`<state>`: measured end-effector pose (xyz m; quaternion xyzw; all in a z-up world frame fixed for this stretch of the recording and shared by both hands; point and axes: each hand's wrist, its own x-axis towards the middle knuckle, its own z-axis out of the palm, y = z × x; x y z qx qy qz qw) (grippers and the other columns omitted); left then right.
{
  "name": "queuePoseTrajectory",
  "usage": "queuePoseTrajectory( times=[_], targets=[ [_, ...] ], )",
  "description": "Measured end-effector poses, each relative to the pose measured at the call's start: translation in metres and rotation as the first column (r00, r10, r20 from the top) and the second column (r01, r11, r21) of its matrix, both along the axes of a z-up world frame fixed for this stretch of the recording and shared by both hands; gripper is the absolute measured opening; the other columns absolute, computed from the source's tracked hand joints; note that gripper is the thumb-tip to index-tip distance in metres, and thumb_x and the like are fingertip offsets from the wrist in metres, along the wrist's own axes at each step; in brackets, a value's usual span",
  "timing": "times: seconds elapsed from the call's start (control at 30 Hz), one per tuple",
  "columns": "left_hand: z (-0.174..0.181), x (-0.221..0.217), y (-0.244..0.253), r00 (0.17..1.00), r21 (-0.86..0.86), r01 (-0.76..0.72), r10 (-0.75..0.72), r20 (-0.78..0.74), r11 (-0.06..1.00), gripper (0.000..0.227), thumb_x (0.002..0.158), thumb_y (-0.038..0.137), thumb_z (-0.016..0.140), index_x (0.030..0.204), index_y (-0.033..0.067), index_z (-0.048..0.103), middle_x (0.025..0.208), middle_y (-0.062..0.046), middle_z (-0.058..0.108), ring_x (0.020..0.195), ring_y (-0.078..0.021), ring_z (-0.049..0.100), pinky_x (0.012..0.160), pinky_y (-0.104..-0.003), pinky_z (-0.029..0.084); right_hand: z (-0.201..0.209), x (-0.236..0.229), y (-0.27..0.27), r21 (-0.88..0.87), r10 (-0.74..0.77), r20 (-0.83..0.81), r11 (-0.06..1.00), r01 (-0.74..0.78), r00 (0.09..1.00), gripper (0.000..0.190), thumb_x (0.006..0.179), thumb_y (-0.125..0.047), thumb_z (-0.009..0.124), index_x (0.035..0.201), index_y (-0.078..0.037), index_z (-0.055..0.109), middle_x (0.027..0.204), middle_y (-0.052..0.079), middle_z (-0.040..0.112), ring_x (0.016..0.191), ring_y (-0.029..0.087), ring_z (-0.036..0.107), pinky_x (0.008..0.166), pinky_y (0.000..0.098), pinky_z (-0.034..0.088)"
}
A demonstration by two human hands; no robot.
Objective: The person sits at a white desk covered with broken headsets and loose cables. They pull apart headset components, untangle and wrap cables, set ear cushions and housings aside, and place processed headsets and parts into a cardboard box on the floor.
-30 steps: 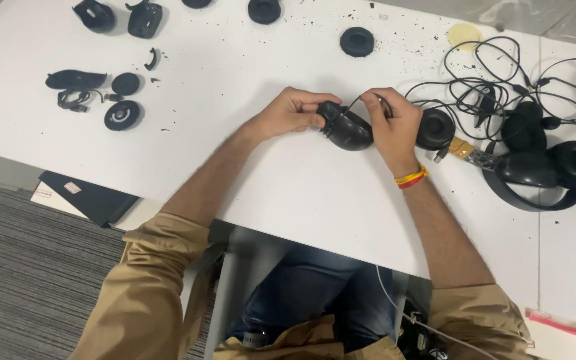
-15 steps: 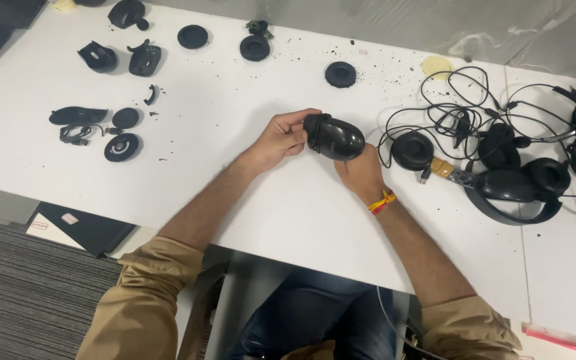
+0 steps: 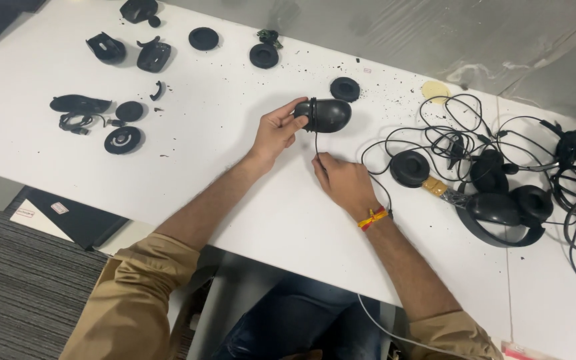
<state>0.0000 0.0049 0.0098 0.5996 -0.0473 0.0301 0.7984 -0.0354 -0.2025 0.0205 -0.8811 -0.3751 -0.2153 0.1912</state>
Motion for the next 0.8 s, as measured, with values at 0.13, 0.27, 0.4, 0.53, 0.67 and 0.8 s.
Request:
queuePoseTrajectory(
  times=[0.13,0.27,0.4,0.53,0.67,0.8],
  targets=[
    [-0.007,0.006,0.003,0.995,0.064,-0.098,0.098,-0.006,0.993,0.049,0.097,0.017,0.072,0.144,0.0099,0.061,0.089,0.003,0.073,0.055,-0.0011,0.039,0.047,-0.019,0.034,-0.004,-0.003,0.002,-0.017,0.072,0.05,0.997,-0.071,0.996,0.016,0.1,-0.021,0.067,0.093,-0.007,0.067,0.066,0.01,0.069,0.054,0.03,0.066,0.05,0.0408,0.052],
    [-0.018,0.012,0.008,0.991,0.172,-0.065,0.043,0.124,0.983,0.047,0.097,0.011,0.073,0.142,0.0091,0.065,0.084,0.003,0.065,0.058,-0.0012,0.038,0.048,-0.02,0.032,0.003,-0.006,0.002,0.05,0.12,0.146,0.99,-0.129,0.982,0.013,0.099,-0.018,0.071,0.096,-0.006,0.068,0.066,0.009,0.068,0.053,0.027,0.065,0.05,0.0378,0.051],
    [-0.008,0.006,0.004,0.93,0.332,-0.028,-0.097,0.353,0.943,0.044,0.096,0.003,0.073,0.139,0.0068,0.064,0.113,0.0,0.076,0.093,-0.0027,0.069,0.08,-0.02,0.057,0.006,-0.004,-0.004,0.113,0.124,0.209,0.982,-0.15,0.97,0.012,0.097,-0.014,0.075,0.098,-0.004,0.069,0.065,0.007,0.066,0.052,0.024,0.065,0.049,0.0357,0.05],
    [-0.006,0.005,0.004,0.964,0.405,0.006,-0.112,0.24,0.914,0.044,0.094,0.002,0.071,0.138,0.0077,0.065,0.112,-0.002,0.078,0.095,-0.0063,0.07,0.084,-0.023,0.059,0.004,0.003,-0.012,0.135,0.088,0.217,0.984,-0.119,0.972,0.013,0.097,-0.013,0.077,0.099,-0.004,0.07,0.061,0.007,0.064,0.05,0.023,0.063,0.047,0.0348,0.049],
    [-0.01,0.007,0.006,0.933,0.385,0.171,-0.275,0.233,0.907,0.044,0.095,-0.002,0.071,0.138,0.0057,0.065,0.112,-0.005,0.077,0.096,-0.0059,0.068,0.084,-0.024,0.057,0.011,0.002,-0.015,0.183,0.032,0.258,0.98,-0.081,0.966,0.013,0.096,-0.016,0.079,0.099,-0.005,0.071,0.065,0.008,0.067,0.051,0.023,0.063,0.048,0.0346,0.048],
    [-0.019,0.01,0.005,0.893,0.384,0.312,-0.407,0.194,0.869,0.046,0.094,-0.007,0.069,0.139,0.0046,0.064,0.111,-0.007,0.077,0.097,-0.0064,0.068,0.088,-0.024,0.058,0.018,0.0,-0.016,0.226,-0.022,0.278,0.973,-0.043,0.96,0.015,0.095,-0.017,0.08,0.098,-0.006,0.072,0.072,0.009,0.071,0.054,0.023,0.065,0.049,0.033,0.049]
  ],
)
